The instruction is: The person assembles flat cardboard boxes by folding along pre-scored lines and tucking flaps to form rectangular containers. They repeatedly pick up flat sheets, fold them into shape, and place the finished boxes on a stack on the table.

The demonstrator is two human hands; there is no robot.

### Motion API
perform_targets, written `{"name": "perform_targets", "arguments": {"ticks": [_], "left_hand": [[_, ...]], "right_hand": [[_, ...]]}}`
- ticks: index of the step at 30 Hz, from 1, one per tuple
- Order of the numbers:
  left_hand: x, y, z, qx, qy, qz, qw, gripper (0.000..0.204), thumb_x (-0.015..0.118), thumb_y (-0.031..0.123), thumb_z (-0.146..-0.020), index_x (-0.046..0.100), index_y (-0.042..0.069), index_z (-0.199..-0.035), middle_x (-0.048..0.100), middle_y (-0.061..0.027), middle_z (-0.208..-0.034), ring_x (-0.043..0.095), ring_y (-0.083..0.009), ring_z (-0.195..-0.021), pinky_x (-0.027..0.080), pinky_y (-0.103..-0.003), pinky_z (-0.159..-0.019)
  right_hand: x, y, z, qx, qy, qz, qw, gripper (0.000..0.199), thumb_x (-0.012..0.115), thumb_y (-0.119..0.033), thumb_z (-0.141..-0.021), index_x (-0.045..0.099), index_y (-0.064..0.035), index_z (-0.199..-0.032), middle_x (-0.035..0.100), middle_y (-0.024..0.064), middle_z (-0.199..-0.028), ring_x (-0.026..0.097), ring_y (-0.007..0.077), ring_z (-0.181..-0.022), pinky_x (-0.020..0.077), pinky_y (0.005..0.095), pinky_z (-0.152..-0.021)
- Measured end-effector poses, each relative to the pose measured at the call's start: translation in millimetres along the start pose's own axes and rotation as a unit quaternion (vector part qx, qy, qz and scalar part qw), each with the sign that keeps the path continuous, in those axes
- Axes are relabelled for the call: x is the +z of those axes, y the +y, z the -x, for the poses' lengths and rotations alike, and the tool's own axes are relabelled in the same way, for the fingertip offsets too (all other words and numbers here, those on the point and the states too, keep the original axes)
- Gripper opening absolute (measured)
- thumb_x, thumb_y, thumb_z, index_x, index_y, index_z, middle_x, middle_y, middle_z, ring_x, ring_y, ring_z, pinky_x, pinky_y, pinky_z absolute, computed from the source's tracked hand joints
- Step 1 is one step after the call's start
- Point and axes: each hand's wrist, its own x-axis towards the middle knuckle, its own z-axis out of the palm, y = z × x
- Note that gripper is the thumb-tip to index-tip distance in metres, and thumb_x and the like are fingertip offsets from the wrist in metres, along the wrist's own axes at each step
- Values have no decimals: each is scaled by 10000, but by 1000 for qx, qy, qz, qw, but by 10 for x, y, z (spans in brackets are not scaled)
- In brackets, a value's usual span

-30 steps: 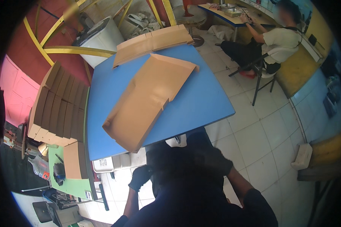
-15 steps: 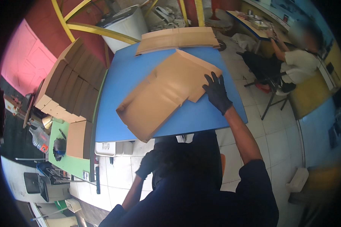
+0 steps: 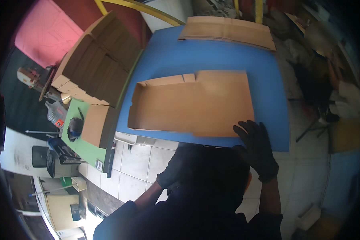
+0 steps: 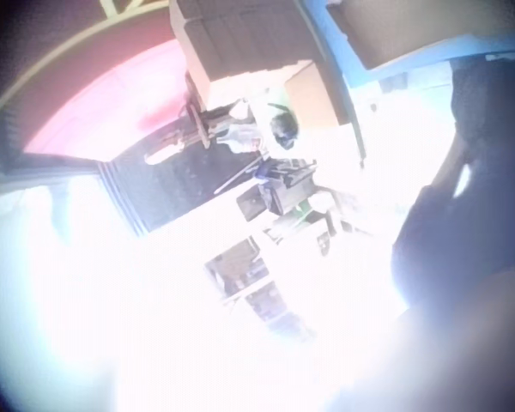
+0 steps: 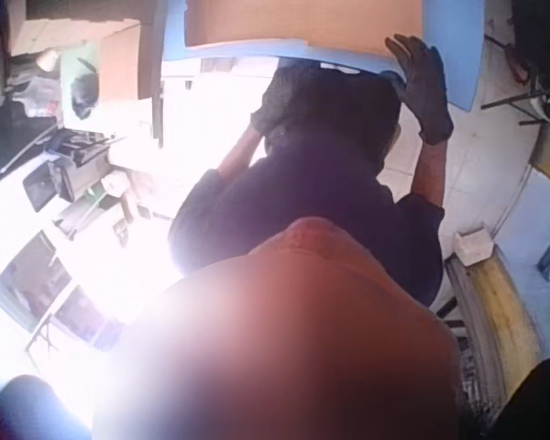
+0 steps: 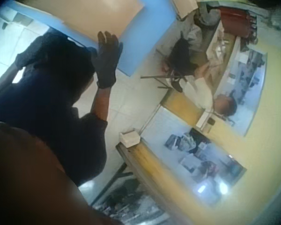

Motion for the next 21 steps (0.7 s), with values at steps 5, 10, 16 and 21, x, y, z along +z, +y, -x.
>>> {"name": "perform_targets", "arguments": {"ticks": [5, 10, 16, 21], "left_hand": [[-252, 599, -855, 97, 11, 56, 994, 299, 731, 124, -845, 690, 68, -1136, 663, -122, -1207, 630, -345, -1101, 524, -454, -907], [-37, 752, -1566, 145, 47, -4, 988, 240, 785, 145, -845, 695, 106, -1064, 673, -68, -1159, 641, -293, -1054, 493, -434, -868], [128, 518, -1725, 121, -75, 54, 988, 136, 720, 126, -859, 705, 77, -985, 691, -94, -1013, 663, -296, -922, 469, -418, -836], [180, 433, -1670, 119, -45, 74, 989, 133, 699, 119, -862, 707, 66, -984, 689, -114, -1005, 662, -311, -906, 479, -428, -829]], "right_hand": [[101, 241, 470, 73, -27, 51, 996, 650, 767, -26, -824, 556, -88, -1436, 483, 122, -1554, 438, 346, -1445, 411, 459, -1173], [477, 475, 522, 88, 109, -123, 982, 405, 682, -4, -882, 634, -39, -1282, 631, 146, -1326, 645, 328, -1189, 543, 401, -977], [608, 691, 478, 111, 203, -133, 964, 135, 653, 5, -920, 688, -8, -1050, 708, 132, -1048, 677, 308, -930, 552, 395, -818], [705, 744, 390, 199, 282, -172, 923, 90, 668, -42, -943, 702, -15, -1022, 703, 120, -997, 638, 279, -907, 511, 381, -789]]}}
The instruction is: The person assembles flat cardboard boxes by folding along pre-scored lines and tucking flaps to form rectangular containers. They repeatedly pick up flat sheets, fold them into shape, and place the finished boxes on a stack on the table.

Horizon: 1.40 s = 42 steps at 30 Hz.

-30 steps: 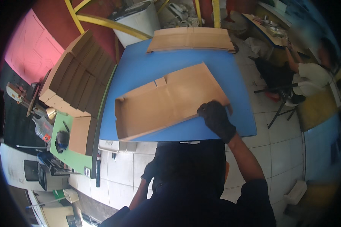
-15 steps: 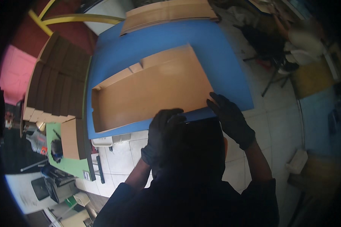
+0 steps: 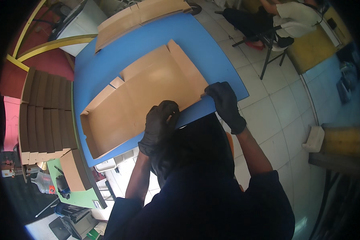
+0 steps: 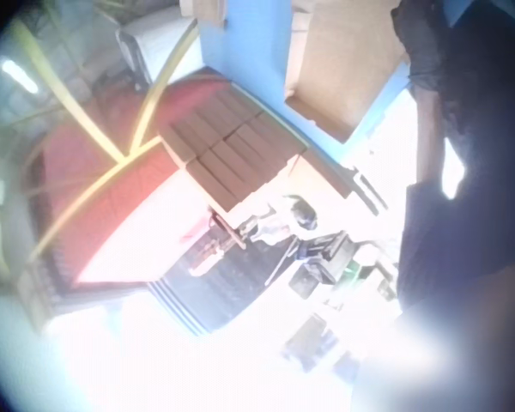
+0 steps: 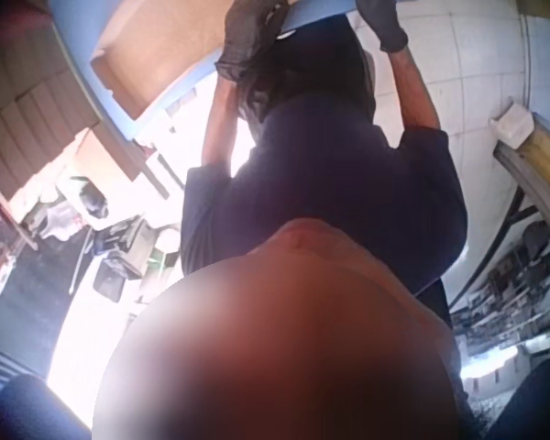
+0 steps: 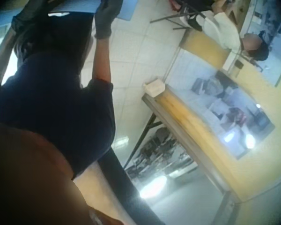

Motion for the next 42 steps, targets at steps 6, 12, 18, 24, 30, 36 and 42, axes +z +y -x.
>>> {"name": "perform_targets", "arguments": {"ticks": [6, 12, 18, 24, 30, 36, 42], "left_hand": [[1, 95, 813, 77, -81, 33, 993, 420, 667, 210, -911, 642, 56, -1300, 659, -167, -1261, 624, -339, -1171, 476, -453, -1006], [1508, -301, 915, 92, -145, 21, 985, 644, 655, 318, -952, 483, -33, -1464, 485, -280, -1491, 437, -451, -1397, 372, -557, -1144], [2423, -293, 831, -55, -135, -78, 986, 834, 682, 514, -871, 475, -105, -1391, 523, -351, -1380, 534, -489, -1267, 438, -616, -1014], [1837, -331, 617, -164, -370, -145, 903, 525, 627, 402, -967, 598, -24, -1273, 630, -250, -1244, 580, -430, -1243, 520, -548, -930], [646, 277, 582, 56, -97, 20, 994, 467, 662, 214, -925, 583, -8, -1329, 674, -232, -1150, 674, -399, -1018, 556, -459, -859], [219, 225, -213, 7, -46, -115, 992, 458, 711, 153, -883, 619, 29, -1313, 676, -210, -1092, 690, -377, -981, 548, -452, -878], [201, -136, -559, 29, -137, 48, 989, 377, 696, 117, -914, 653, 100, -1288, 713, -132, -1138, 710, -335, -951, 550, -432, -874]], "right_hand": [[83, -105, -28, 43, 31, -29, 998, 110, 672, -53, -952, 720, -29, -1048, 710, 107, -987, 651, 268, -908, 519, 381, -821], [111, -115, 5, 79, 20, -97, 992, 154, 735, -75, -905, 726, -28, -1052, 705, 116, -1094, 677, 265, -1017, 528, 377, -889], [106, -45, 44, 21, 49, -17, 998, 149, 752, -88, -899, 736, -44, -1040, 623, 146, -1279, 693, 295, -1010, 536, 386, -911], [-4, -4, 20, 86, -20, -70, 994, 144, 738, -67, -895, 723, -28, -1032, 648, 141, -1198, 701, 307, -977, 557, 401, -856], [15, -22, 11, 51, 4, -79, 996, 179, 731, -22, -884, 711, -30, -1061, 654, 145, -1152, 698, 317, -977, 553, 400, -843], [49, -116, 27, 56, 13, -72, 996, 222, 675, 44, -883, 714, -38, -1086, 653, 157, -1164, 684, 338, -1013, 560, 408, -859], [148, -314, 139, 0, 33, 23, 999, 584, 536, 150, -905, 552, -74, -1444, 662, 149, -1213, 680, 298, -1085, 544, 364, -911]]}}
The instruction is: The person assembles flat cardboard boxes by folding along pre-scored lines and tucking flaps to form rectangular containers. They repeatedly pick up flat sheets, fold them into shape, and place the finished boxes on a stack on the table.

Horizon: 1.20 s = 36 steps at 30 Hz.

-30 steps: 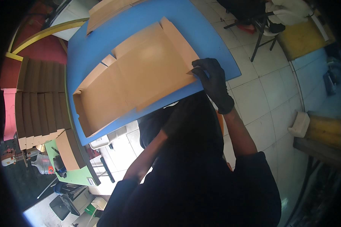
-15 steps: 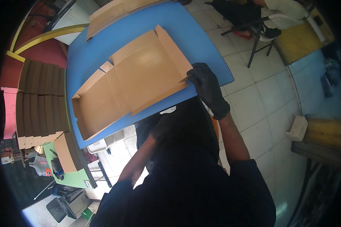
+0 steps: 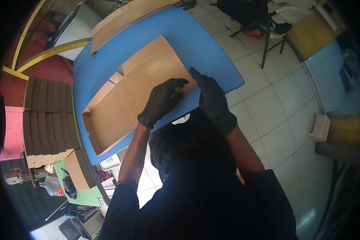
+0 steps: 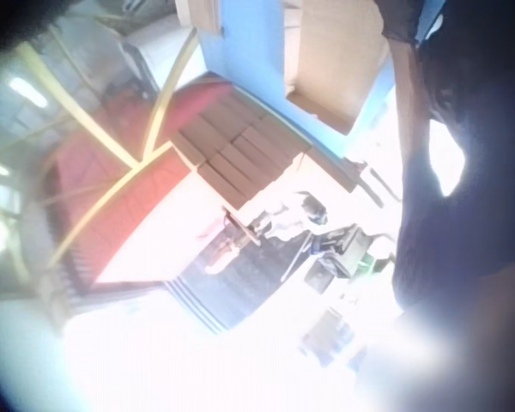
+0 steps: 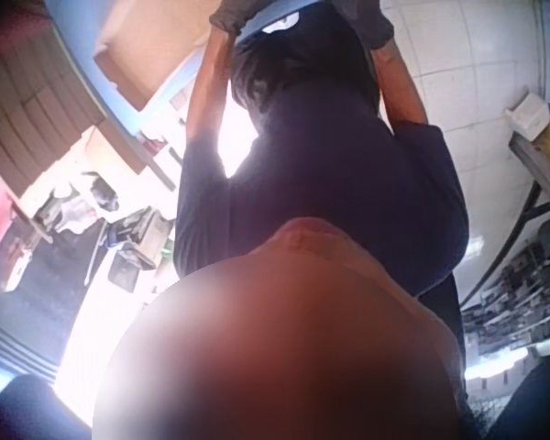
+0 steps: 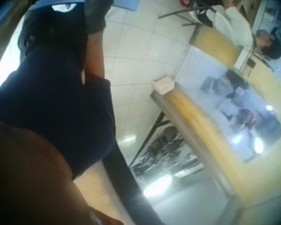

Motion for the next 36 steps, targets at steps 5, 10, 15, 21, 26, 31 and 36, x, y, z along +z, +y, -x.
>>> {"name": "perform_targets", "arguments": {"ticks": [5, 10, 15, 21, 26, 31, 36], "left_hand": [[-9, -72, -197, -44, -73, 30, 996, 306, 642, 160, -936, 688, 51, -1218, 735, -164, -1093, 699, -345, -1034, 537, -444, -918], [-25, -158, -409, -52, -137, 116, 982, 335, 597, 250, -970, 696, 6, -1177, 741, -172, -1087, 702, -342, -1025, 529, -433, -937], [-24, -169, -719, -167, -225, 148, 949, 399, 655, 384, -955, 757, 1, -1006, 746, -136, -963, 696, -259, -919, 523, -376, -876], [40, -165, -810, -81, -213, 179, 957, 366, 694, 371, -923, 773, 16, -963, 731, -89, -849, 660, -194, -814, 510, -344, -795], [29, -170, -823, -60, -182, 118, 974, 333, 691, 316, -911, 776, 10, -1011, 748, -114, -890, 682, -223, -832, 521, -359, -814], [63, -154, -816, -48, -139, 79, 986, 325, 659, 278, -930, 760, -9, -1044, 743, -156, -947, 688, -288, -871, 521, -383, -829], [81, -182, -766, -51, -112, 83, 989, 252, 651, 188, -958, 721, -46, -1020, 695, -144, -867, 635, -218, -815, 496, -356, -796]], "right_hand": [[29, -114, 42, 151, 69, -91, 982, 627, 650, 26, -918, 461, -51, -1511, 645, 143, -1091, 670, 230, -941, 563, 342, -817], [176, -244, 62, 246, 48, -171, 953, 619, 851, -223, -847, 581, 28, -1345, 651, 143, -950, 664, 219, -794, 540, 338, -712], [305, -253, 9, 254, 103, -137, 952, 488, 813, -264, -897, 649, 15, -1261, 654, 109, -920, 662, 190, -821, 543, 333, -696], [260, -264, 75, 342, 125, -293, 884, 477, 799, -219, -900, 652, -2, -1299, 659, 70, -859, 635, 156, -694, 511, 274, -546], [227, -243, 118, 411, 177, -412, 794, 427, 762, -89, -880, 643, 11, -1278, 664, 72, -820, 608, 129, -599, 487, 273, -515], [301, -235, 109, 444, 224, -434, 751, 376, 732, -43, -877, 633, 7, -1236, 646, 50, -817, 584, 105, -591, 466, 258, -523], [316, -273, 97, 459, 243, -463, 718, 365, 723, -51, -878, 638, 11, -1227, 652, 50, -838, 589, 110, -595, 467, 255, -533]]}}
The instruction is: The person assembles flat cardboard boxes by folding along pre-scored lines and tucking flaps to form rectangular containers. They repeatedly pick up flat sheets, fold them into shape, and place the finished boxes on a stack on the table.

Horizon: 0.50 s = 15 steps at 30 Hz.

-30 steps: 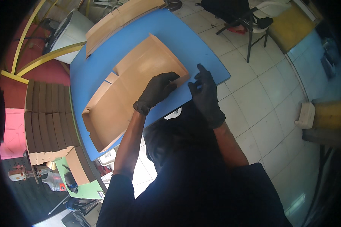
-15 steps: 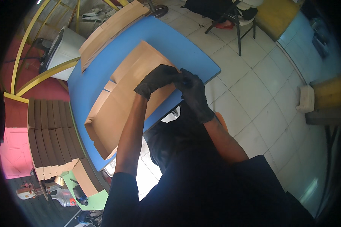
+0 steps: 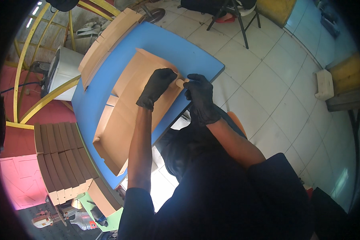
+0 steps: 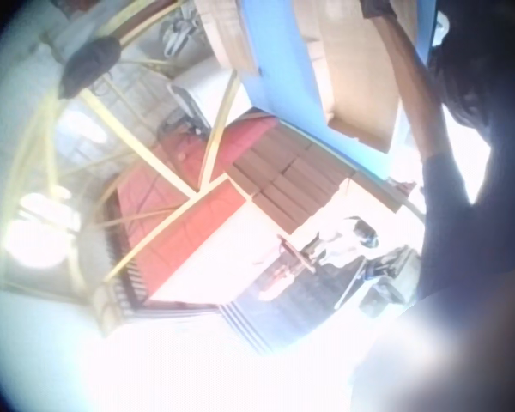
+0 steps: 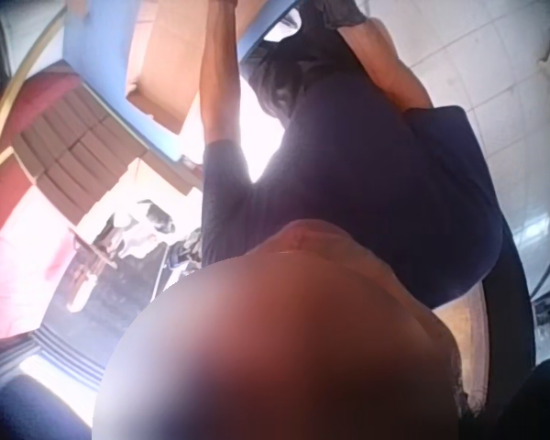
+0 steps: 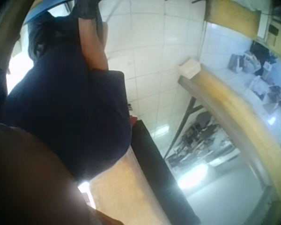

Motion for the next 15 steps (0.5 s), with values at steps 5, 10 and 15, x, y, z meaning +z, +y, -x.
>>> {"name": "perform_targets", "arguments": {"ticks": [5, 10, 15], "left_hand": [[35, -54, -24, -6, 9, -6, 1000, 287, 657, 246, -947, 730, -23, -1015, 709, -163, -901, 666, -274, -812, 514, -383, -797], [9, -47, 18, -7, 6, 62, 998, 281, 669, 234, -938, 736, -29, -1012, 724, -156, -884, 681, -243, -814, 525, -367, -796], [-44, 26, 49, -25, -44, 156, 987, 245, 687, 172, -920, 739, -46, -1020, 731, -110, -885, 669, -178, -810, 528, -336, -785]], "right_hand": [[18, -41, 3, -1, -3, 14, 1000, 355, 728, -62, -875, 643, 9, -1213, 666, 55, -863, 600, 116, -614, 477, 258, -553], [7, -24, -50, -1, -9, 24, 1000, 360, 751, -51, -867, 642, 8, -1205, 679, 65, -870, 641, 124, -683, 517, 260, -601], [56, -39, -136, -49, -31, 48, 997, 434, 779, -73, -869, 600, 51, -1244, 699, 101, -869, 688, 151, -718, 573, 266, -637]]}}
